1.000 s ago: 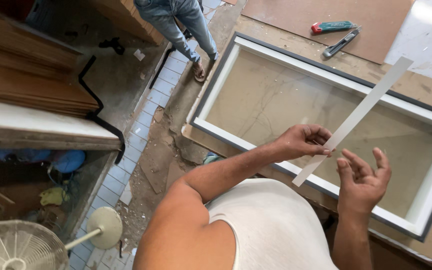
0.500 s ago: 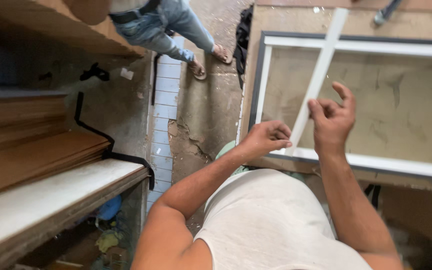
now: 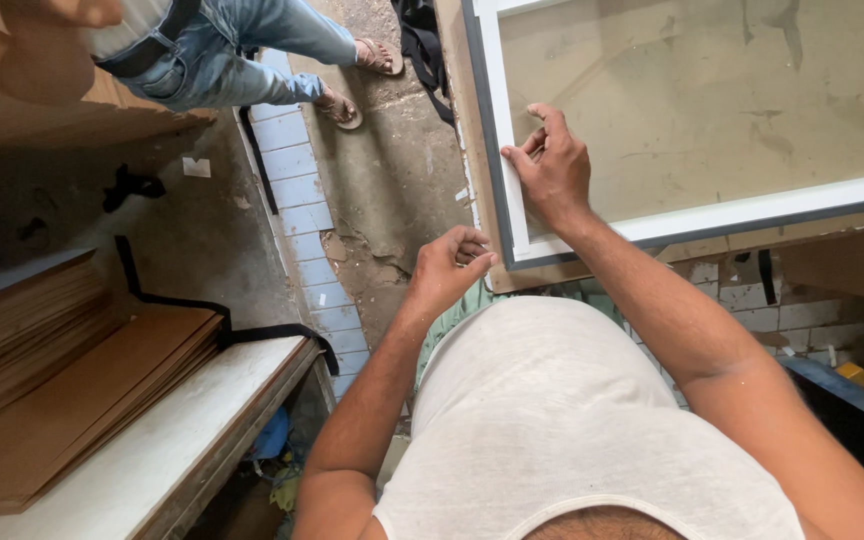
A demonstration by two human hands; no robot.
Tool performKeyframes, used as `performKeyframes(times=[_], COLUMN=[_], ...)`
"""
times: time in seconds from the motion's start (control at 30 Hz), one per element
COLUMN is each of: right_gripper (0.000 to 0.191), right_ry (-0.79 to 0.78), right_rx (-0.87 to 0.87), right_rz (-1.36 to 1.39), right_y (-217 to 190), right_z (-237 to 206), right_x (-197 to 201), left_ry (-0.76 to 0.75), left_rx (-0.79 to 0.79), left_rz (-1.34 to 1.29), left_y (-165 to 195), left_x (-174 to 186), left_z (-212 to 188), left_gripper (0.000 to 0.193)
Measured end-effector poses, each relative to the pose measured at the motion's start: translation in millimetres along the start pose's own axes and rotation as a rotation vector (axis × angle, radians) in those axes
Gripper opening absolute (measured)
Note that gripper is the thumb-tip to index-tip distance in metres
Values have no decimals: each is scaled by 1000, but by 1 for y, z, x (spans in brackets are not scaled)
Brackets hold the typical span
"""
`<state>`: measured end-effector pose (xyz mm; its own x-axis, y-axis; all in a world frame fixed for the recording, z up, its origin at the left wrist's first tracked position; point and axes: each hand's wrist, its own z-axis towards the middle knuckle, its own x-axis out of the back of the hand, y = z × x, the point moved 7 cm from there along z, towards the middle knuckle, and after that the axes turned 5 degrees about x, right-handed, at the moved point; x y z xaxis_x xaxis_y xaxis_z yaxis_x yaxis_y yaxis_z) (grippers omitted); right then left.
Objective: The person assembles a window frame by placing a glass pane into a frame, then cutting and fitting white plastic strips along the edges. They use scissors to trim the strips and press them into place to secure the glass.
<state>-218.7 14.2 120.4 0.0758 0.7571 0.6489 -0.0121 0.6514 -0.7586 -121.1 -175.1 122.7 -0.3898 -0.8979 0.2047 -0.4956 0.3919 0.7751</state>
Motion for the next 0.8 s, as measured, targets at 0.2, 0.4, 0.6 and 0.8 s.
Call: performKeyframes(times=[0.2,0.4,0.6,0.8], right_gripper=[56,57,48,21], right_ry=[19,6,181,178], right_rx=[58,-19,23,-216], right_rz=[-101,-57,205,351], right_y=[-8,-2,13,33], right_z=[-4,-10,-34,-106], right_x=[-3,-5,31,73], left_ry=[91,261,239,173], left_rx=[-160,-480,-742,-816], left_rz=[116,485,687,941], left_y=[3,34,48,28], left_x=[15,7,-22,-41], left_z=[11,11,22,33], left_gripper=[32,30,42,57])
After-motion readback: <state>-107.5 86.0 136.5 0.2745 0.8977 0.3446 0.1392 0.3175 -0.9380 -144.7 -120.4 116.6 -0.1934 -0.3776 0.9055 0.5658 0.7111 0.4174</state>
